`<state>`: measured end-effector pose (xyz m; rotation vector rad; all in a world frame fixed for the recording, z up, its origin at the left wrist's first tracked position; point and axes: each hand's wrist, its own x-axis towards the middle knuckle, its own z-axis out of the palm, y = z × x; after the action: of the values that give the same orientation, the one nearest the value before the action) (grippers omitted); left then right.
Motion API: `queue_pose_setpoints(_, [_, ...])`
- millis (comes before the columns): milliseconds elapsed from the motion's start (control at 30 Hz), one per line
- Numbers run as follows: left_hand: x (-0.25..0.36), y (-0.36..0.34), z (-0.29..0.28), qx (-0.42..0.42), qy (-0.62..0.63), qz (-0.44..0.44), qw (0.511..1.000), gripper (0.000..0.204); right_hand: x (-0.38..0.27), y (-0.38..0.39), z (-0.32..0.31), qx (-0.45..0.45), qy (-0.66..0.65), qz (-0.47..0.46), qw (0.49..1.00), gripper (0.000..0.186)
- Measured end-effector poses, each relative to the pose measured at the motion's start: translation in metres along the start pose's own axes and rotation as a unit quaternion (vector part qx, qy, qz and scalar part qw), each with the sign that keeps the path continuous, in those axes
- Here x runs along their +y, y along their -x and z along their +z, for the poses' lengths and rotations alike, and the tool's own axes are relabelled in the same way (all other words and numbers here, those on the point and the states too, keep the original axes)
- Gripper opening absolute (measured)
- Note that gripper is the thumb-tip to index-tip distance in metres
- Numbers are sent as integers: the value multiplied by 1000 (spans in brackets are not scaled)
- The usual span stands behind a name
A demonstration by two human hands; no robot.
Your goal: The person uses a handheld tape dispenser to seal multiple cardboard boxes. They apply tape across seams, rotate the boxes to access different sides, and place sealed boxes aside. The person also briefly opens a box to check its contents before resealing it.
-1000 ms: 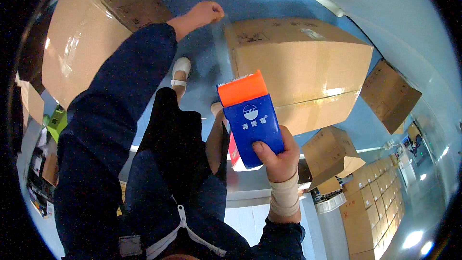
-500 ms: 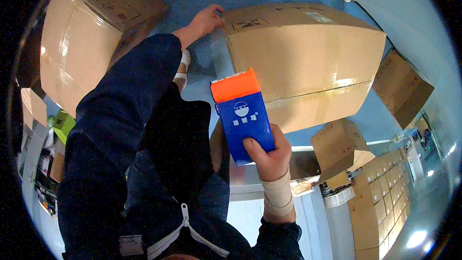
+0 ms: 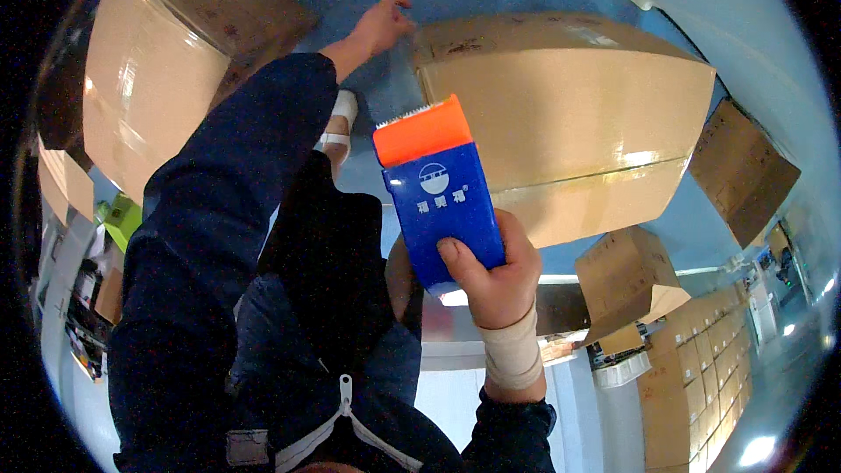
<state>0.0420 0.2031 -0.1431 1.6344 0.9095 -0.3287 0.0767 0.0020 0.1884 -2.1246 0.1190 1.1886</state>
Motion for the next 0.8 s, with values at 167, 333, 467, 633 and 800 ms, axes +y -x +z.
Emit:
queue_pose_setpoints(167, [-13,6,14,-11,-56,2,998,46,17,8,5,-2,-27,-1,1000,35])
queue_pose_setpoints(333, [3,17,-1,147,-410,92,895,47,38,9,2,-3,-23,1,1000,31])
queue_pose_setpoints(467, [63,42,-7,137,-396,322,849,34,62,1,4,14,-54,17,998,33])
queue_pose_setpoints(633, [136,91,-1,-49,-659,269,700,31,94,-18,6,-26,-41,4,999,41])
queue_pose_setpoints(800, [137,89,7,-9,-691,262,674,29,185,51,-27,-5,-7,-65,998,41])
